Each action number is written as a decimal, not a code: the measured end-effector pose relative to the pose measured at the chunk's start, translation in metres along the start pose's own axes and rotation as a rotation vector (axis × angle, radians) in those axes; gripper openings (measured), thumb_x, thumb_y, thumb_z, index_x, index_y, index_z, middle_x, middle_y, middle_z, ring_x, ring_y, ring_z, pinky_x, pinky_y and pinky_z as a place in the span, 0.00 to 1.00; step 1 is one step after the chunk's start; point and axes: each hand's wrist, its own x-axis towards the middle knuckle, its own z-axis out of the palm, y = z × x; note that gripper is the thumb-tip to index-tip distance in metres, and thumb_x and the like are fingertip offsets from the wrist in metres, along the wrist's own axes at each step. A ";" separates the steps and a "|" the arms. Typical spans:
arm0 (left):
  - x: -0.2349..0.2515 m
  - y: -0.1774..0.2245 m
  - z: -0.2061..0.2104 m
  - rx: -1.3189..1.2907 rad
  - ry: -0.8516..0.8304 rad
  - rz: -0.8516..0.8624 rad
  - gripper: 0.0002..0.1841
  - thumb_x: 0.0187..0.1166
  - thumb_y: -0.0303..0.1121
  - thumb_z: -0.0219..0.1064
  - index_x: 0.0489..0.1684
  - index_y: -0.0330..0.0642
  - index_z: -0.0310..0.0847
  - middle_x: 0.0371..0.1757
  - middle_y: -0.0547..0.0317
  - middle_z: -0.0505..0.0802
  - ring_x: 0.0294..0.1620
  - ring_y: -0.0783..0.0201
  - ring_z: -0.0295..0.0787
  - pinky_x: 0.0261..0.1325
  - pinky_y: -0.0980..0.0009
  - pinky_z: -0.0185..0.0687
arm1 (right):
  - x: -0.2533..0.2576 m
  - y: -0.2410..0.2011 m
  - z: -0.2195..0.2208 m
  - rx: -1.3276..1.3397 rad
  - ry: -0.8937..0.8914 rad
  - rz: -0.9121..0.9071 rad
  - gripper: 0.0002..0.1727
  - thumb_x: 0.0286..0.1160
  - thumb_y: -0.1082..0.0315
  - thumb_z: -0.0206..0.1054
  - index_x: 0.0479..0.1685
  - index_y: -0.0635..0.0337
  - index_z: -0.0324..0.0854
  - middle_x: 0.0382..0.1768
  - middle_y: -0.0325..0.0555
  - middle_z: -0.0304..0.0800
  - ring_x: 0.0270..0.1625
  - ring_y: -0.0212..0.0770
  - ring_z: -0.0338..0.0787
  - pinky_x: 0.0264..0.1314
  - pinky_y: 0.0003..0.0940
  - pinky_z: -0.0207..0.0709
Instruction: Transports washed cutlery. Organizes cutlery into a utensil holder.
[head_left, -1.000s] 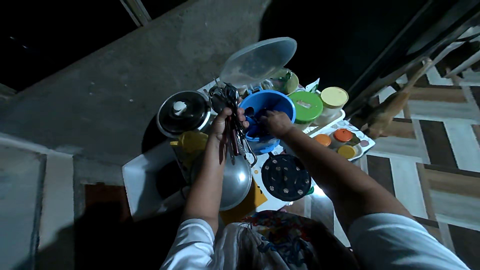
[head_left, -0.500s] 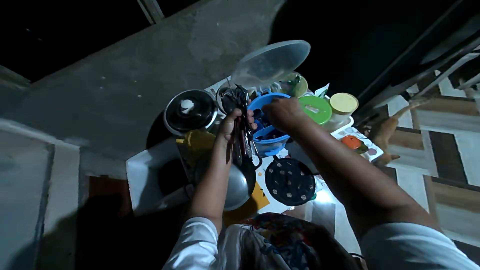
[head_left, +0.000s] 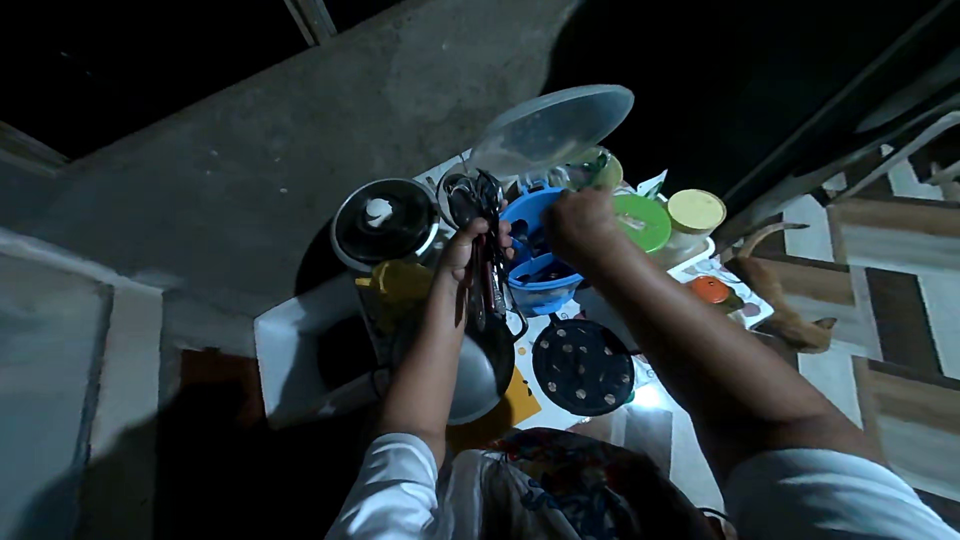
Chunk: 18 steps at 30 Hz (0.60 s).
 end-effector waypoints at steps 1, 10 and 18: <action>0.001 0.000 0.000 -0.015 -0.005 -0.005 0.29 0.66 0.39 0.78 0.65 0.45 0.69 0.31 0.64 0.91 0.28 0.67 0.90 0.34 0.71 0.89 | 0.006 -0.003 0.007 -0.020 -0.009 -0.037 0.12 0.81 0.73 0.61 0.48 0.73 0.88 0.58 0.73 0.86 0.67 0.74 0.82 0.69 0.75 0.65; 0.000 -0.002 0.005 -0.005 0.043 0.000 0.22 0.76 0.36 0.66 0.67 0.45 0.67 0.30 0.64 0.89 0.26 0.67 0.88 0.33 0.70 0.88 | 0.043 -0.008 0.074 0.115 -0.147 -0.157 0.14 0.83 0.71 0.62 0.58 0.71 0.86 0.62 0.70 0.87 0.71 0.72 0.81 0.76 0.74 0.62; 0.000 -0.005 0.006 0.101 0.121 -0.007 0.11 0.81 0.35 0.54 0.52 0.43 0.75 0.29 0.63 0.89 0.26 0.68 0.88 0.33 0.71 0.89 | 0.034 0.007 0.031 0.981 0.145 -0.026 0.28 0.95 0.50 0.46 0.65 0.64 0.83 0.58 0.61 0.88 0.59 0.55 0.87 0.65 0.57 0.76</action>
